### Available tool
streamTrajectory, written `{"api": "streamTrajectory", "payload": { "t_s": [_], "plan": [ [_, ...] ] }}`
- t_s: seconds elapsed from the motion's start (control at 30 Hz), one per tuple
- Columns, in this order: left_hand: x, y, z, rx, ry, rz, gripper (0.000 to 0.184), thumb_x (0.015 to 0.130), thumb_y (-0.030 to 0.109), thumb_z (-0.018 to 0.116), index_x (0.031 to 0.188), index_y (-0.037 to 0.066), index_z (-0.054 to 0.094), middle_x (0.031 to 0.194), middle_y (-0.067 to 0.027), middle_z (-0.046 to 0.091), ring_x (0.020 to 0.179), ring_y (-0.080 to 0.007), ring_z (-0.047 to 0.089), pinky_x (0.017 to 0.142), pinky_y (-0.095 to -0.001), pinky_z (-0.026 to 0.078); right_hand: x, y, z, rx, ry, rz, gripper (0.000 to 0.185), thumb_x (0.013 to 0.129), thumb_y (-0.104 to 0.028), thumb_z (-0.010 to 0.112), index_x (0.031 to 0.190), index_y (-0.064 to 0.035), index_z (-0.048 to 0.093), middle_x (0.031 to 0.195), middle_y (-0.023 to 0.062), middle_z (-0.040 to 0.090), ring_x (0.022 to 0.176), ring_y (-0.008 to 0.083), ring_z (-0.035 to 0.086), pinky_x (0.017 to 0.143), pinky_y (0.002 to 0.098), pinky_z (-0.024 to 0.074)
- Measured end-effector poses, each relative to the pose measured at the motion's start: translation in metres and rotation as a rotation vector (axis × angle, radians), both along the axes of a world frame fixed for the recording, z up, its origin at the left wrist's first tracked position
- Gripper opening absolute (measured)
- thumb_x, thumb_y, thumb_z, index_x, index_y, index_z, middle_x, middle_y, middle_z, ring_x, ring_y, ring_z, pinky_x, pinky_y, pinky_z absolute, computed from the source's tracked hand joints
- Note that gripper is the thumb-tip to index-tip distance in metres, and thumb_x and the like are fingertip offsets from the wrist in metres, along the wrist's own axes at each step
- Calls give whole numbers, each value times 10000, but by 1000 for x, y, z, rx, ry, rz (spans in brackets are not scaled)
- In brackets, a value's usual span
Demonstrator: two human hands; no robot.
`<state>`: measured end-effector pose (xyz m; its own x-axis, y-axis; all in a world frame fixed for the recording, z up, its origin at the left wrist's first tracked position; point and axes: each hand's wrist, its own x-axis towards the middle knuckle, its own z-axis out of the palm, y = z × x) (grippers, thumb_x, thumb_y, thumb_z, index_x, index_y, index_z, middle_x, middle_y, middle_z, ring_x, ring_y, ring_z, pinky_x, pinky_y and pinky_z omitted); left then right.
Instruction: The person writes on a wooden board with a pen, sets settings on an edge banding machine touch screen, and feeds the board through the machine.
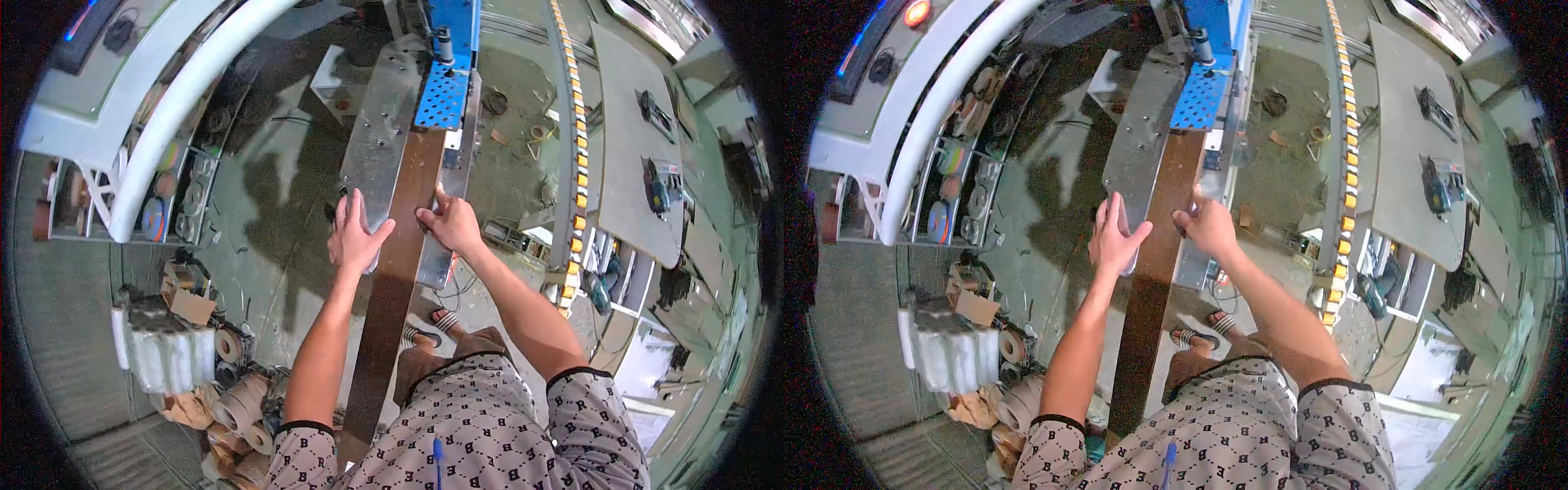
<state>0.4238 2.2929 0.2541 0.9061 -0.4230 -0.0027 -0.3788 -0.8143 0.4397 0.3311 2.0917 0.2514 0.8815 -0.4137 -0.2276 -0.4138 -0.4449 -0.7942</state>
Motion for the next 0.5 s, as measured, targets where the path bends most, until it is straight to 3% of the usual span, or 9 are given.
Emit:
{"api": "streamTrajectory", "payload": {
  "t_s": [0.1, 0.2, 0.5],
  "plan": [
    [1, 1, -5, -37, -32, -28, 949, 744, 572, 712, 1505, 179, 303, 1498, -145, 356, 1270, -390, 479, 961, -499, 456, -2, 1, 3, -7, -59, -14, 714, 819, -355, 695, 1332, 89, 472, 774, 224, 677, 762, 387, 679, 693, 450, 528],
    [0, 0, -5, -56, -42, -35, 941, 744, 564, 718, 1500, 175, 315, 1482, -141, 371, 1264, -386, 480, 958, -495, 455, -1, 2, -3, -51, -82, -43, 604, 827, -355, 712, 1288, -4, 543, 724, 195, 668, 699, 320, 696, 644, 413, 521],
    [1, 0, -8, -42, -61, -25, 941, 742, 548, 726, 1501, 183, 307, 1487, -148, 362, 1280, -385, 467, 959, -513, 451, 0, 1, -2, -29, -25, -26, 612, 827, -366, 709, 1317, -40, 541, 753, 189, 678, 726, 327, 698, 673, 418, 530]
  ]
}}
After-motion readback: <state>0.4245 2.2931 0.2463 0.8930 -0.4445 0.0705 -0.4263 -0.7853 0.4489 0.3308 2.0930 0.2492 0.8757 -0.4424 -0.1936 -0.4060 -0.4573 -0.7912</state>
